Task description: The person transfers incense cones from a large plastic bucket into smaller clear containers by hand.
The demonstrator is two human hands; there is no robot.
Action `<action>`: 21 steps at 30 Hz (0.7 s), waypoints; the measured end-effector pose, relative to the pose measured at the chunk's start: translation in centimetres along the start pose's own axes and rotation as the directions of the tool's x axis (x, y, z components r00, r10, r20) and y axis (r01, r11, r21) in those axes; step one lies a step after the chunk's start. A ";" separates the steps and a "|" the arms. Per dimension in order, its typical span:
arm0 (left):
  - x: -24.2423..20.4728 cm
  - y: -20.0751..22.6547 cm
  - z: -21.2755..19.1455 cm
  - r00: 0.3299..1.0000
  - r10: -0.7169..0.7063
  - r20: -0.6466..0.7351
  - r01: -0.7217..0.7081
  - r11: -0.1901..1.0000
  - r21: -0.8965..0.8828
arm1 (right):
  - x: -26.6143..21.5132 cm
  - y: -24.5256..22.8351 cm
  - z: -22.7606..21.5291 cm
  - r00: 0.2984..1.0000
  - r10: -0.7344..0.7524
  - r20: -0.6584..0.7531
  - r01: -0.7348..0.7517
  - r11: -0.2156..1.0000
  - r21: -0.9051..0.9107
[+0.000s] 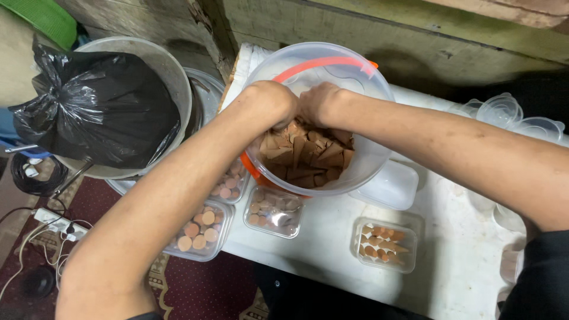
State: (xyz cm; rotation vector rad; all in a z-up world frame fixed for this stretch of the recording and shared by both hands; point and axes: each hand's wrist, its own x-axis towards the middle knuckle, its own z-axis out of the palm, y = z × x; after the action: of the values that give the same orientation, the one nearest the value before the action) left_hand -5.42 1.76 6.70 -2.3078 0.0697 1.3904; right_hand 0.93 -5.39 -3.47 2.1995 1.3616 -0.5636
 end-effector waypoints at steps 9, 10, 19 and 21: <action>6.9 0.6 1.2 0.968 -0.135 -0.210 0.054 0.934 -0.354 | -1.1 -0.5 0.2 0.997 -0.047 0.060 0.054 0.991 -0.126; 7.5 0.7 1.1 0.962 -0.190 -0.195 0.098 0.910 -0.403 | -1.1 -0.4 0.3 0.997 -0.047 0.057 0.054 0.991 -0.120; 5.2 0.9 0.5 0.973 -0.110 -0.204 0.041 0.948 -0.315 | -2.3 0.7 1.5 0.999 -0.040 0.025 0.041 0.996 -0.075; 5.4 1.0 0.5 0.970 -0.123 -0.209 0.048 0.942 -0.332 | -3.0 1.2 1.8 0.999 -0.037 0.018 0.038 0.997 -0.064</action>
State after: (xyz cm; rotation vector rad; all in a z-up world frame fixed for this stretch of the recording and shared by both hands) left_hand -3.49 2.01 1.53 -2.6991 -0.2042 1.1585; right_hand 0.57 -9.00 -2.95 2.1173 1.3957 -0.5431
